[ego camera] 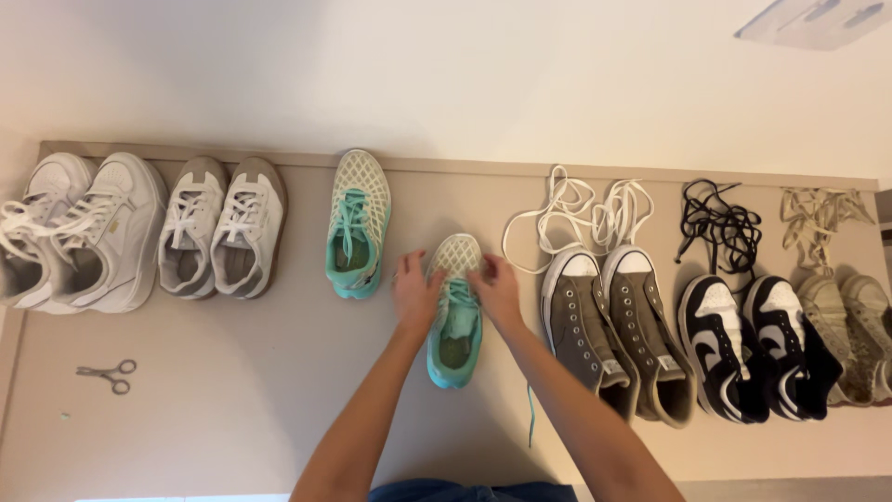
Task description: The person threads a light blue shoelace through the eyelets of a white and teal running shoe on a shelf. They pull the lace through multiple eyelets and adjust the tension, but do not tie a knot or finish the lacing.
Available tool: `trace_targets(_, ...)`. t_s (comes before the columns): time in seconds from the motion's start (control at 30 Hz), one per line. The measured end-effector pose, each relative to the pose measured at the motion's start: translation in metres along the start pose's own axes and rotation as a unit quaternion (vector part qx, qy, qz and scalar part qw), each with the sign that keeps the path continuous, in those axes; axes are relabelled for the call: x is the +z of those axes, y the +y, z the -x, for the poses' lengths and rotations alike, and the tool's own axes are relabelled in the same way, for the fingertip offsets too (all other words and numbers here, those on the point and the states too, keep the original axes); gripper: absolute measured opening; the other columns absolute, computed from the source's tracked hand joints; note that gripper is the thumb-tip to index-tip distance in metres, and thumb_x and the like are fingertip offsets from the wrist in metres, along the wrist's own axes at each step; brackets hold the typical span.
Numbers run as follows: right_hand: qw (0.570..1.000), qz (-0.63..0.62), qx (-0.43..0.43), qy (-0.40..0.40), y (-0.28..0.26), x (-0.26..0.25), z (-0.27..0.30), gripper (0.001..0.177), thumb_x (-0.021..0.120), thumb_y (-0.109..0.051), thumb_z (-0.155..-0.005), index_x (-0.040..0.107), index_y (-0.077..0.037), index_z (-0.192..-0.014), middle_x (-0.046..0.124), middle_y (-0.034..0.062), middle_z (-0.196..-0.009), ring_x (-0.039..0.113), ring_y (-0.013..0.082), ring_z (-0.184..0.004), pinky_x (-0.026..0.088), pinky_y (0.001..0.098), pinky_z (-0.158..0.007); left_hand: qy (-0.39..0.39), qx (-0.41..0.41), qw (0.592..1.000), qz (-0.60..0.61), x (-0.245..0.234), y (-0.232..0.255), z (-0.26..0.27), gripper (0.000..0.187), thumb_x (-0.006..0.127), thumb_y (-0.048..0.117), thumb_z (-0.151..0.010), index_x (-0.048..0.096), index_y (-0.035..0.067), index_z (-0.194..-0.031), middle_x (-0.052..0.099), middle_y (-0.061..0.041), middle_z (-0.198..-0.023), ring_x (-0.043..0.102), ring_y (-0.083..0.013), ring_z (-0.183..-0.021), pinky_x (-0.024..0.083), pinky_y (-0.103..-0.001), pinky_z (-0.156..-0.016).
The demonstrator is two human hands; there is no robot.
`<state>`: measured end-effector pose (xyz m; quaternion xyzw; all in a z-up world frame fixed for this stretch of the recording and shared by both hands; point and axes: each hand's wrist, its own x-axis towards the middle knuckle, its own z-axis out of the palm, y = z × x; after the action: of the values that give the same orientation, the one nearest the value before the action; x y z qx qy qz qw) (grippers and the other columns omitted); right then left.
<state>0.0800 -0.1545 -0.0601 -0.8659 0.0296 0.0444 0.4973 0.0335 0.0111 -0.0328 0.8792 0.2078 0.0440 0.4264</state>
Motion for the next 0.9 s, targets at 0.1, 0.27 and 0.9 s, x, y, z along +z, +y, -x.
trace_targets(0.1, 0.999, -0.03, 0.01, -0.013, -0.023, -0.032, 0.03, 0.037, 0.077, -0.015, -0.084, 0.066, -0.005, -0.118, 0.065, 0.0129, -0.112, 0.069, 0.0265, -0.097, 0.059, 0.0369, -0.08, 0.012, 0.028, 0.998, 0.053, -0.017, 0.002, 0.02, 0.038, 0.075, 0.03, -0.09, 0.06, 0.009, -0.117, 0.062, -0.012, -0.116, 0.061, -0.0349, -0.111, 0.047, -0.048, -0.095)
trace_targets(0.27, 0.989, 0.063, -0.119, -0.062, -0.06, -0.05, 0.072, 0.035, 0.073, -0.006, -0.084, 0.062, -0.004, -0.117, 0.066, 0.0139, -0.108, 0.069, 0.0271, -0.095, 0.055, 0.0359, -0.08, -0.018, 0.156, 0.988, -0.002, -0.042, 0.014, 0.053, 0.032, 0.076, 0.011, -0.077, 0.061, 0.008, -0.104, 0.063, -0.011, -0.104, 0.06, -0.0332, -0.103, 0.044, -0.047, -0.089)
trace_targets(0.9, 0.972, 0.008, -0.09, -0.216, -0.001, -0.046, 0.052, 0.043, 0.059, -0.019, -0.08, 0.055, -0.004, -0.12, 0.068, 0.0161, -0.109, 0.062, 0.0304, -0.106, 0.046, 0.0412, -0.098, 0.018, 0.135, 0.99, -0.031, -0.044, 0.006, 0.072, 0.027, 0.073, 0.008, -0.088, 0.061, 0.007, -0.112, 0.068, -0.012, -0.109, 0.066, -0.0352, -0.095, 0.053, -0.046, -0.082)
